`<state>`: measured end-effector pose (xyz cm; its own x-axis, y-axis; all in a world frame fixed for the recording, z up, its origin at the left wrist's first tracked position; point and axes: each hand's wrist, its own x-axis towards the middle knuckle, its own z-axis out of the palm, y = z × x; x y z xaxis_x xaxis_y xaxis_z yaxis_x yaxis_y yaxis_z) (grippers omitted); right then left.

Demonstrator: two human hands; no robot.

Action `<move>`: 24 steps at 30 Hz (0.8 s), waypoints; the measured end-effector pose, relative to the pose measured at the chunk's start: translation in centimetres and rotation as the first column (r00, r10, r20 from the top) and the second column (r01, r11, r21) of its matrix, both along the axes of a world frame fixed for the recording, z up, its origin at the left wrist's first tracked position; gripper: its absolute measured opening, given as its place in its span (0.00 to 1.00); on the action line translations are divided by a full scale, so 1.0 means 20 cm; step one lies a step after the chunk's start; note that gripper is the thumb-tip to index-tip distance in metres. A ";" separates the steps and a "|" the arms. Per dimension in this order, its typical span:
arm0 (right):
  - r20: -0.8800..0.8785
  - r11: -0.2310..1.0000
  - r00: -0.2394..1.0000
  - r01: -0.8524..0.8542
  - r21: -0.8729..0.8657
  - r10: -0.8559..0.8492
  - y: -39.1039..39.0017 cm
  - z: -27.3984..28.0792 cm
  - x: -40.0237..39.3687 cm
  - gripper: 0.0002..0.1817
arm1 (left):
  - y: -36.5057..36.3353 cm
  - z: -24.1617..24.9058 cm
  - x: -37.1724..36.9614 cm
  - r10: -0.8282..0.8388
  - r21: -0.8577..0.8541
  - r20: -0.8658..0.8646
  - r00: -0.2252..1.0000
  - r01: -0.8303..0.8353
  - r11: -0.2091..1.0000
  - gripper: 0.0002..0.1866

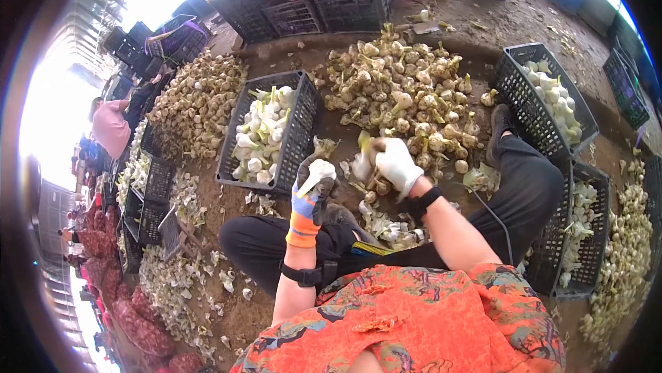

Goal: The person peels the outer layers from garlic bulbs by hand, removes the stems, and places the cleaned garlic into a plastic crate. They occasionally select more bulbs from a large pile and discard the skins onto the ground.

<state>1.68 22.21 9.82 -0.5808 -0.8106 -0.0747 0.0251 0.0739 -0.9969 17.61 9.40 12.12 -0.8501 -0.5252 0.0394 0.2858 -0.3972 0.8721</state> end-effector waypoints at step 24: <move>-0.651 0.989 0.754 -0.015 -0.147 -0.086 -0.10 0.23 0.26 0.09 | -0.04 -0.17 -0.02 0.357 -0.101 0.095 0.929 -0.348 0.932 0.20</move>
<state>6.88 20.26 14.33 -0.4750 -0.7609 0.4421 -0.6371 -0.0493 -0.7692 17.29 8.61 8.78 -0.6122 -0.7906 0.0113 0.2946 -0.2148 0.9312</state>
